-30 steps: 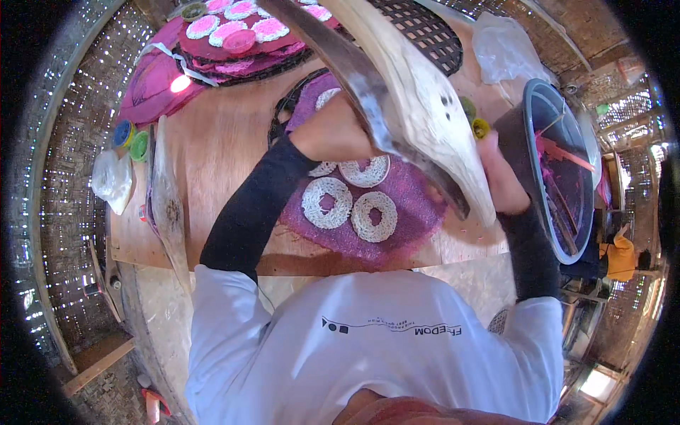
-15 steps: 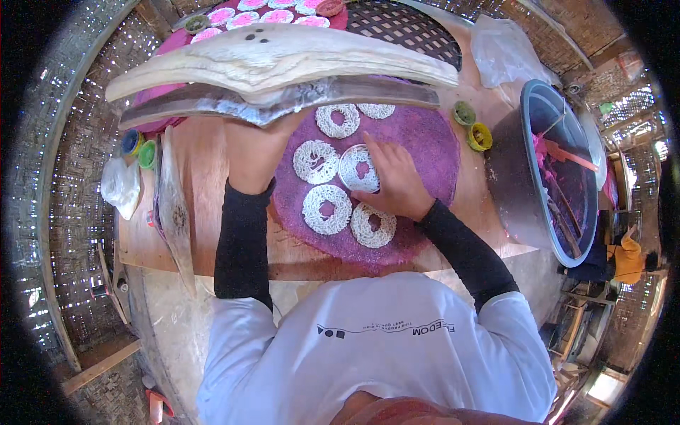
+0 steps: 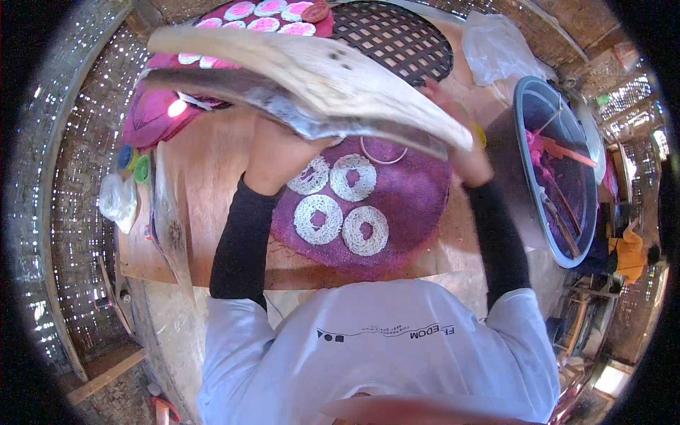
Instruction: The person prepares round white pastries by hand using a wooden mold, dipping the mold into a bowl of white dough and pressing the shapes onto a purple surface.
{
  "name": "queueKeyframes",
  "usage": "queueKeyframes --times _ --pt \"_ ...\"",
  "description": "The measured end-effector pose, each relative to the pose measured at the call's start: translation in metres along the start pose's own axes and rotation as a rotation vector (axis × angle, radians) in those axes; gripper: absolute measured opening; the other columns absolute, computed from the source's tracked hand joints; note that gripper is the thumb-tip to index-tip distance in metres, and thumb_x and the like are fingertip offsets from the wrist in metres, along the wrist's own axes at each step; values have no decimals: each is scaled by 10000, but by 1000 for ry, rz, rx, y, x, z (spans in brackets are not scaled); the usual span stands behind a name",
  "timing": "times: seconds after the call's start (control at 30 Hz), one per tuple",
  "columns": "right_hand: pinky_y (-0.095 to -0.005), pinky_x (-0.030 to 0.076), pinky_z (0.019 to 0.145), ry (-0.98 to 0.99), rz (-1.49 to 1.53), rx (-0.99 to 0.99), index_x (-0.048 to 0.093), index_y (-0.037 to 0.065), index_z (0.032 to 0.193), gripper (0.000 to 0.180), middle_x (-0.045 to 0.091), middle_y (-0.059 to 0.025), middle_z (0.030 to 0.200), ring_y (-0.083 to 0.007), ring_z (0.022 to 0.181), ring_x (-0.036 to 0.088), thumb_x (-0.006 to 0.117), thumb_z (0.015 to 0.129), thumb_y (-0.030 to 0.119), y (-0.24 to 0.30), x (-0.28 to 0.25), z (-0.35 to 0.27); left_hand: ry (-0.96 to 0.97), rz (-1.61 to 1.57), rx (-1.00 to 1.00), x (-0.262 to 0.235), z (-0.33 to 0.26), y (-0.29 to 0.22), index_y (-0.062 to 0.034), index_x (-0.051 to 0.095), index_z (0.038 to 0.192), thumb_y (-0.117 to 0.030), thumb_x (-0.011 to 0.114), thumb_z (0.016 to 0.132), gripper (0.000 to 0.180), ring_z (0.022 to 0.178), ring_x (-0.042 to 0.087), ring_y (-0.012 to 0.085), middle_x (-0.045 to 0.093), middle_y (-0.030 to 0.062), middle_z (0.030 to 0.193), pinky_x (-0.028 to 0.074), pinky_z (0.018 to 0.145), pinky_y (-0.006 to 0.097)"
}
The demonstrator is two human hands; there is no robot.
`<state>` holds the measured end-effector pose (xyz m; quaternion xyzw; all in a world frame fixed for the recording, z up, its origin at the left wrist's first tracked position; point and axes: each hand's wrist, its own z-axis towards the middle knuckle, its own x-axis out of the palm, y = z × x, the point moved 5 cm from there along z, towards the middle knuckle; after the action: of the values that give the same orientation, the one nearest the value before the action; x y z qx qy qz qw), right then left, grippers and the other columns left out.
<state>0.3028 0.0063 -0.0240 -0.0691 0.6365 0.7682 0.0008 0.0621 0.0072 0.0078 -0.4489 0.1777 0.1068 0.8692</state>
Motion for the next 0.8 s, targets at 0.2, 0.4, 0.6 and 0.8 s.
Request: queueKeyframes --times 0.2,0.4,0.6,0.8 --pt "-301 276 994 695 -54 240 292 -1 1298 644 399 -108 1285 -187 1159 403 439 859 448 91 7 -22 215 -330 286 46 42 -24 -17 604 897 -237 706 608 377 733 585 257 616 118 857 464 699 313" --pt "-251 387 843 522 139 577 323 13 1275 683 493 -68 1122 -113 972 483 492 820 494 59 -30 -38 520 -1306 347 35 117 -2 -49 539 1001 -443 520 746 470 926 493 259 563 64 879 361 855 392" --pt "-192 441 551 466 -5 815 509 59 1045 500 550 -13 771 -62 655 522 367 876 508 5 -36 -26 837 -2104 285 78 117 43 -75 397 1065 -585 413 796 577 969 422 251 434 75 1018 317 907 423" --pt "-244 460 631 504 -88 879 475 24 1101 573 557 -68 874 -113 724 542 344 871 531 -17 -28 -14 346 -1927 -298 89 105 93 -144 380 731 -412 400 860 298 658 430 122 371 -48 586 328 777 329"
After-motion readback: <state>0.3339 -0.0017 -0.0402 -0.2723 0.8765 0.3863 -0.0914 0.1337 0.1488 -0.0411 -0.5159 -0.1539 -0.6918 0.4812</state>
